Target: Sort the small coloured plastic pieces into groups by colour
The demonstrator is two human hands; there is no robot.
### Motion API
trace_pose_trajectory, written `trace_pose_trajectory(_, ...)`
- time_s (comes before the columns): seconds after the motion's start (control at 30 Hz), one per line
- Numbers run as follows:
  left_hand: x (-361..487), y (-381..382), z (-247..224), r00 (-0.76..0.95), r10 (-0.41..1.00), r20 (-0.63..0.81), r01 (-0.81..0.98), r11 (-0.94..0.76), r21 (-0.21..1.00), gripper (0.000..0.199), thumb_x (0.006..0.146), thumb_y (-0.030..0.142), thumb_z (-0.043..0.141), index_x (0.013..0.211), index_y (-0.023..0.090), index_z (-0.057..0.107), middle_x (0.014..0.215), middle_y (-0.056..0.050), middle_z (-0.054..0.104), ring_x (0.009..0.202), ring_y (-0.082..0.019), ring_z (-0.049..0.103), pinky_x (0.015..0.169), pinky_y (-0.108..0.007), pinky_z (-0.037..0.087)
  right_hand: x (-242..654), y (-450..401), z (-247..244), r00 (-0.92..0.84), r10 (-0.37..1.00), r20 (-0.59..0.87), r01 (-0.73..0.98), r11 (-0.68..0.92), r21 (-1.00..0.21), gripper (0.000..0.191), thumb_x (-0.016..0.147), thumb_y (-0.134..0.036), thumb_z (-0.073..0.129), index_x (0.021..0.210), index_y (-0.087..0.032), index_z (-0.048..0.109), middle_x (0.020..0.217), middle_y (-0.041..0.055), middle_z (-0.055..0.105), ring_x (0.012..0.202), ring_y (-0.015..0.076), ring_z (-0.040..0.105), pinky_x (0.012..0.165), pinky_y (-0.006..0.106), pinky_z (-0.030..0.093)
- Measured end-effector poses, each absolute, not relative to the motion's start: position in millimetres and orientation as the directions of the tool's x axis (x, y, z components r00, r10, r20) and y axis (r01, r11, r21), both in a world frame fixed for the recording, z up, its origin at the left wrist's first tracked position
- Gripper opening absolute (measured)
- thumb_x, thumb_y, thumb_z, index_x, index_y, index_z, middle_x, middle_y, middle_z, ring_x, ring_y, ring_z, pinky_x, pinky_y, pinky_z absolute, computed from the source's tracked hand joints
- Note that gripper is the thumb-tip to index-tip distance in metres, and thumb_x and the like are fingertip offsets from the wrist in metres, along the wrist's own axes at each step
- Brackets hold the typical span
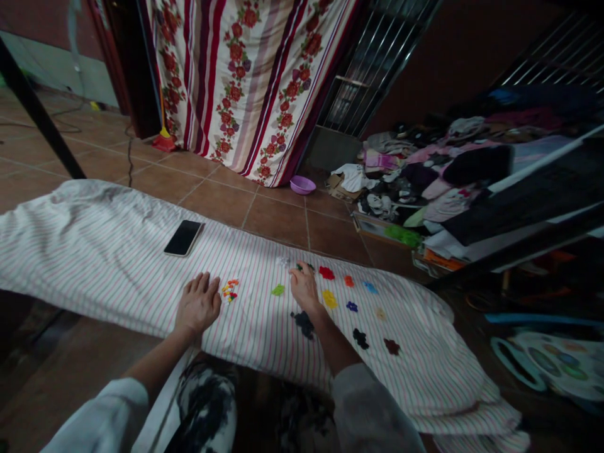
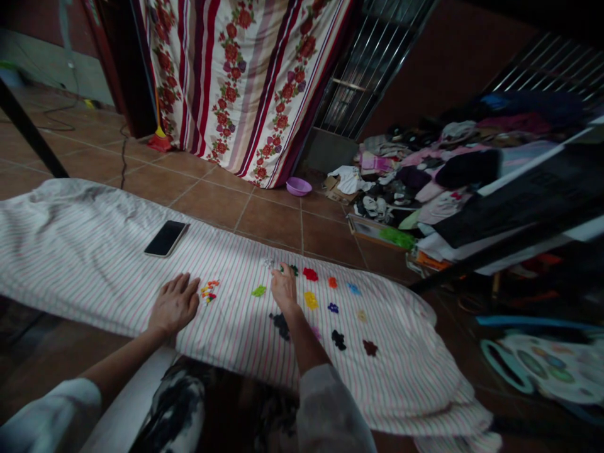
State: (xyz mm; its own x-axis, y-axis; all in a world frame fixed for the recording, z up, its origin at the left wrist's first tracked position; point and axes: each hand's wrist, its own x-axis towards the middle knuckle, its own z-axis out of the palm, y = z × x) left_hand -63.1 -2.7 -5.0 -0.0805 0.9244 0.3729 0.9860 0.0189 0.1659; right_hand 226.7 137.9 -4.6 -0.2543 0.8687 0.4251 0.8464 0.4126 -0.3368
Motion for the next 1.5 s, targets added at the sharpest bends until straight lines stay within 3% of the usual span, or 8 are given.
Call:
trace_pose_trajectory(0.2, -63, -3, -3, -0.081, 0.929, 0.361, 0.982, 0.013, 0.188, 0.043, 0.085, 0.030, 0.040, 0.123, 0.018, 0.057, 0.131, -0.016, 0.054, 0.125, -0.031, 0.044, 0.102, -0.046, 0.033, 175, 97, -7, -0.392, 0.815, 0.428, 0.682, 0.569, -0.460, 0.031, 0.081, -0.010, 0.044, 0.097, -0.020, 0.069, 0.106, 0.0092, 0.058, 0.102, 0.0201, 0.054, 0.093, 0.035, 0.045)
trace_pose_trajectory(0.4, -63, -3, -4, -0.093, 0.925, 0.369, 0.983, 0.026, 0.182, 0.043, 0.084, 0.030, 0.042, 0.123, 0.020, 0.056, 0.132, -0.014, 0.054, 0.125, -0.030, 0.044, 0.102, -0.046, 0.034, 130, 60, -17, -0.469, 0.818, 0.334, 0.592, 0.572, -0.568, 0.031, 0.083, -0.014, 0.045, 0.103, -0.022, 0.067, 0.095, 0.0054, 0.058, 0.087, 0.0159, 0.058, 0.081, 0.028, 0.049)
trace_pose_trajectory(0.8, -63, -3, -5, -0.076, 0.925, 0.373, 0.989, 0.022, 0.148, 0.043, 0.086, 0.031, 0.039, 0.124, 0.019, 0.055, 0.132, -0.016, 0.053, 0.125, -0.030, 0.044, 0.102, -0.045, 0.033, 104, 46, -12, -0.460, 0.852, 0.249, 0.706, 0.521, -0.479, 0.026, 0.086, -0.020, 0.052, 0.106, -0.028, 0.066, 0.095, 0.0034, 0.060, 0.091, 0.0177, 0.057, 0.082, 0.028, 0.046)
trace_pose_trajectory(1.13, -64, -4, -4, -0.071, 0.927, 0.369, 0.990, 0.022, 0.138, 0.043, 0.087, 0.030, 0.038, 0.124, 0.017, 0.055, 0.132, -0.018, 0.052, 0.125, -0.031, 0.044, 0.101, -0.045, 0.033, 102, 41, -12, -0.363, 0.882, 0.300, 0.717, 0.470, -0.515, 0.012, 0.087, -0.023, 0.054, 0.092, -0.024, 0.065, 0.091, 0.0026, 0.062, 0.089, 0.0158, 0.059, 0.080, 0.025, 0.045)
trace_pose_trajectory(1.5, -64, -3, -6, -0.048, 0.923, 0.383, 0.997, 0.023, 0.069, 0.042, 0.087, 0.030, 0.039, 0.123, 0.017, 0.056, 0.130, -0.016, 0.054, 0.124, -0.029, 0.046, 0.100, -0.044, 0.036, 104, 38, -15, -0.300, 0.873, 0.384, 0.663, 0.480, -0.575, 0.010, 0.085, -0.021, 0.054, 0.090, -0.021, 0.062, 0.088, 0.0023, 0.062, 0.080, 0.0138, 0.058, 0.075, 0.023, 0.046)
